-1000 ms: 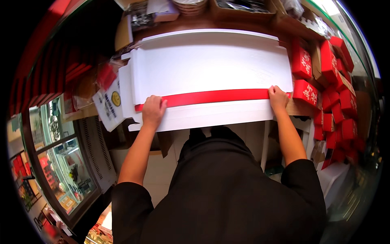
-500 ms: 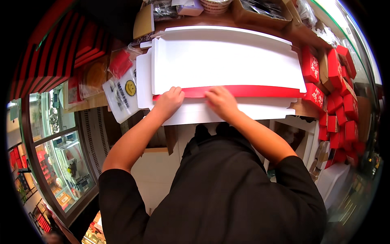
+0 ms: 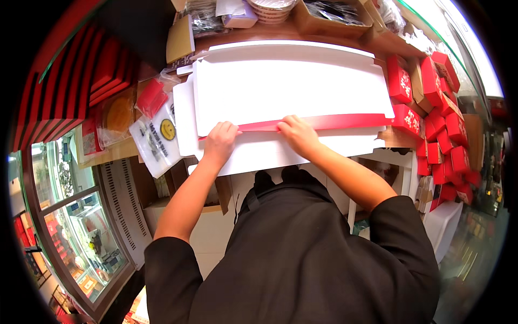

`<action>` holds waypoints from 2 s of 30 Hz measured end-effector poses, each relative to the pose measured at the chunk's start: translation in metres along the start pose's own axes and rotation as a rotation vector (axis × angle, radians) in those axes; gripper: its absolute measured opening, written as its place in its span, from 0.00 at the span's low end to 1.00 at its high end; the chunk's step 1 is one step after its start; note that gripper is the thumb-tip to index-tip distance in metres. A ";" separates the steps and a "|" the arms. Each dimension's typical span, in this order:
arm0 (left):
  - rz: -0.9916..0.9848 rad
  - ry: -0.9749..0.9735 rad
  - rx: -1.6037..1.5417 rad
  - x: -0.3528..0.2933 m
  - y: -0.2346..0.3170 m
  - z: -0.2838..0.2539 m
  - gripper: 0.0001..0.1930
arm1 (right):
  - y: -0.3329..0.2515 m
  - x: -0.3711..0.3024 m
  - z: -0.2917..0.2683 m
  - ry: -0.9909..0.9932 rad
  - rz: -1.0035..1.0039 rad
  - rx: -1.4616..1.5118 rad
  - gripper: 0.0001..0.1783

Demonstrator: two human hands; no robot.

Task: The person assembles flat white cardboard boxes by folding the flaps and securing them with red tape. They repeatedly pick up a flat box, fold the sides, and apply tape to the seams, then place the finished box aside.

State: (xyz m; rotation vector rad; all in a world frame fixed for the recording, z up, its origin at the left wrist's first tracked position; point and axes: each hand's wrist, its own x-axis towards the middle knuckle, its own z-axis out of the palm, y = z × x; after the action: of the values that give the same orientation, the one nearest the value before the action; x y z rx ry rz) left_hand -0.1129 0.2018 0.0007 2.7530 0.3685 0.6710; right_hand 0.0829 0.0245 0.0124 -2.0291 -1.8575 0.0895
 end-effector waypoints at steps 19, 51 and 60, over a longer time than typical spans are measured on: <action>-0.007 -0.083 -0.039 0.053 0.086 0.056 0.09 | 0.077 -0.058 -0.021 0.190 0.127 -0.048 0.07; -0.122 -0.039 0.039 0.112 0.162 0.119 0.09 | 0.247 -0.169 -0.121 0.132 0.332 -0.053 0.13; -0.160 -0.011 -0.056 0.112 0.174 0.119 0.13 | 0.160 -0.100 -0.069 0.150 0.168 0.049 0.07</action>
State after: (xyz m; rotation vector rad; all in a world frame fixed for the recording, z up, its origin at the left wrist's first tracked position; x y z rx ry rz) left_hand 0.0717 0.0499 0.0024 2.6391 0.5517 0.6149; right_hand 0.2425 -0.0970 0.0035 -2.0933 -1.5789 0.0265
